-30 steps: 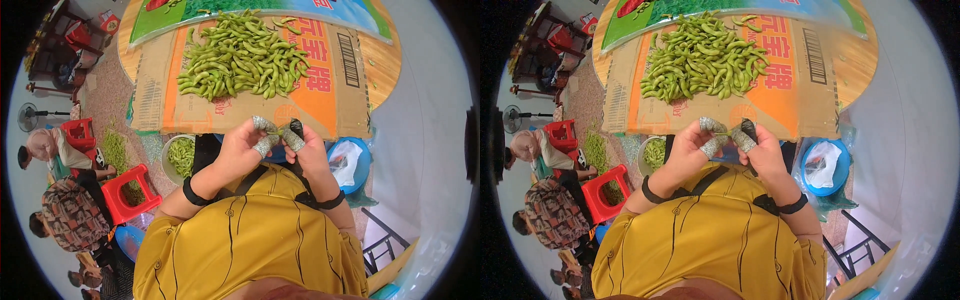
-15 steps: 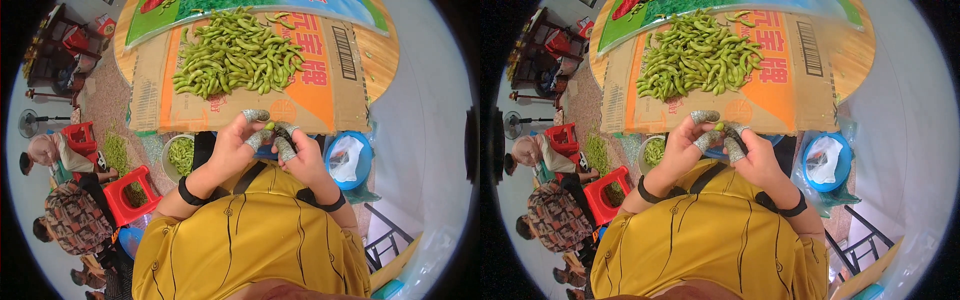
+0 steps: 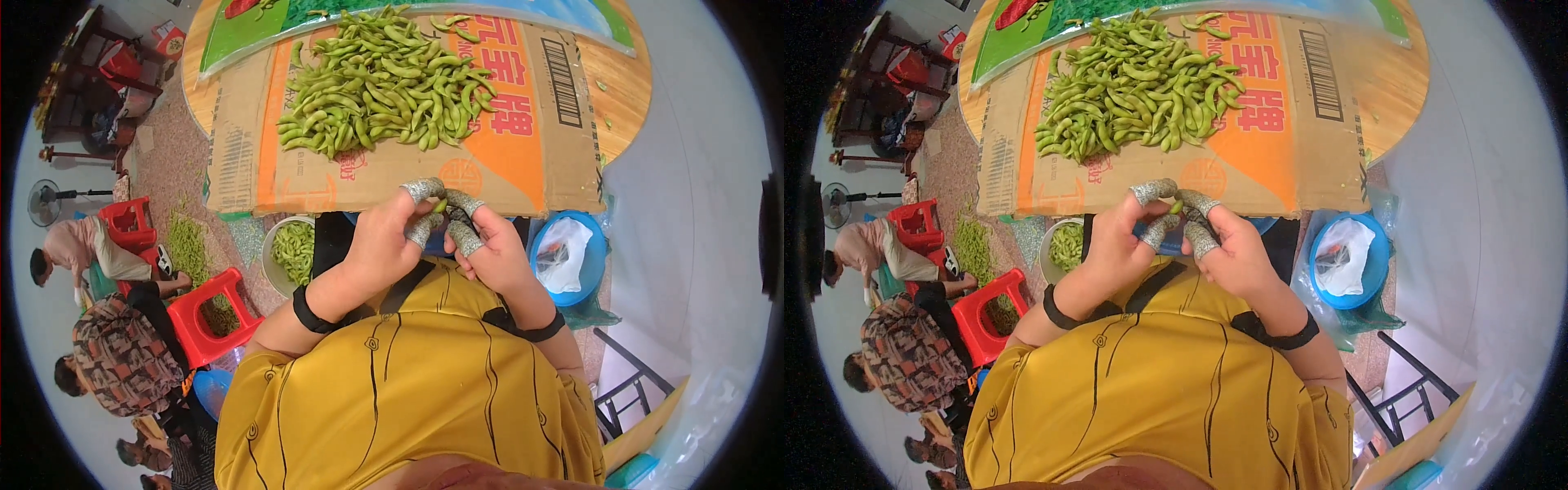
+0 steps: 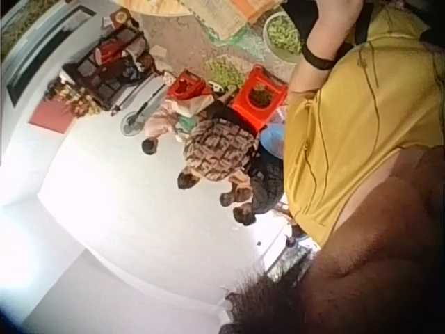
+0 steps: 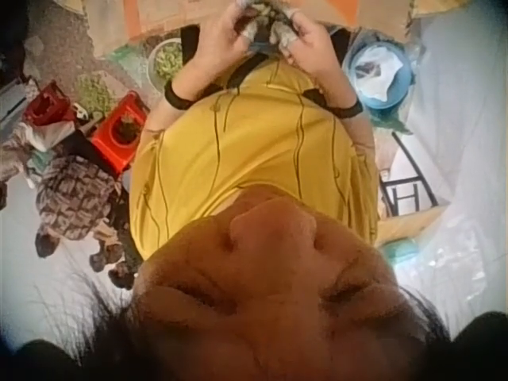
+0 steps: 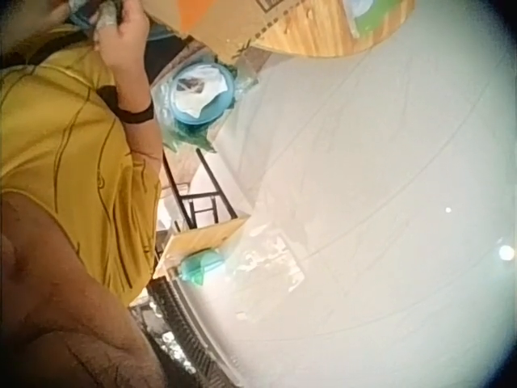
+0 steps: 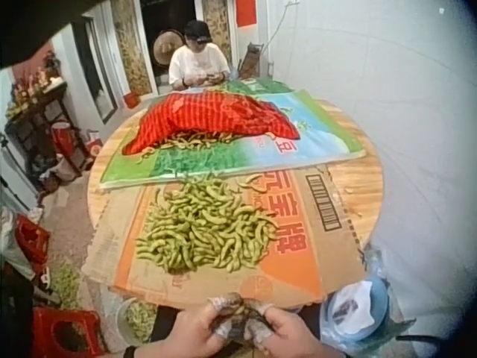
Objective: The person shells edamame by hand, picking up pods from a cardboard sheet, peeling them open, and dropping the beans into a bowl. They occasionally move the pods on the cardboard and toss the empty shells into a separate container.
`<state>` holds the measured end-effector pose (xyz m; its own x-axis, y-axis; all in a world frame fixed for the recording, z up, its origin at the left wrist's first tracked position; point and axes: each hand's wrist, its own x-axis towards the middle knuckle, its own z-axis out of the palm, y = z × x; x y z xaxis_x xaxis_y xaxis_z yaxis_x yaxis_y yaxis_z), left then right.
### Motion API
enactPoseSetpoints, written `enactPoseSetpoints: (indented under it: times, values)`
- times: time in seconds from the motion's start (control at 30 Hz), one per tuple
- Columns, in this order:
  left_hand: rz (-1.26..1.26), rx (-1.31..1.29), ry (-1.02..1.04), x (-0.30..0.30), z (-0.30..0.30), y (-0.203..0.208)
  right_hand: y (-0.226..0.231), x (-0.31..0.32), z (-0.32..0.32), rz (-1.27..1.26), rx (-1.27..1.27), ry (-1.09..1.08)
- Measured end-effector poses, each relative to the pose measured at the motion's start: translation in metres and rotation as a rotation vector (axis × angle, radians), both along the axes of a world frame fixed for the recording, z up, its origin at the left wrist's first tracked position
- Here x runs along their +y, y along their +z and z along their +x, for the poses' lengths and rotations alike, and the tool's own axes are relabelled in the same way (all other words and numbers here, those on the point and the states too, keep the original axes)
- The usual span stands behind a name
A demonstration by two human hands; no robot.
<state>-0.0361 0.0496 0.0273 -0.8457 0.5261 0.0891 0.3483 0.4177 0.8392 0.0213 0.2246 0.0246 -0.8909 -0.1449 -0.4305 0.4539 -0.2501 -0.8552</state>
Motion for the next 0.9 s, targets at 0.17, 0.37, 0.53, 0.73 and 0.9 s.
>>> enactPoseSetpoints:
  times: [0.17,0.37,0.53,0.73,0.9]
  values:
    - [0.446,-0.648,0.022,-0.003,-0.008,-0.004,-0.005,0.005,0.002,-0.045,0.02,0.035]
    - [0.92,-1.28,-0.078,-0.011,-0.015,-0.017,-0.007,-0.002,0.007,0.154,0.216,0.03]
    - [0.794,-1.235,0.0,-0.004,-0.014,-0.017,-0.021,0.001,0.005,0.698,0.612,-0.002]
    - [0.439,-0.583,0.03,0.002,-0.003,-0.017,-0.014,0.004,0.003,0.792,0.401,0.015]
    - [0.288,-0.395,0.014,-0.004,-0.001,-0.013,-0.011,0.004,0.0,0.8,0.412,-0.005]
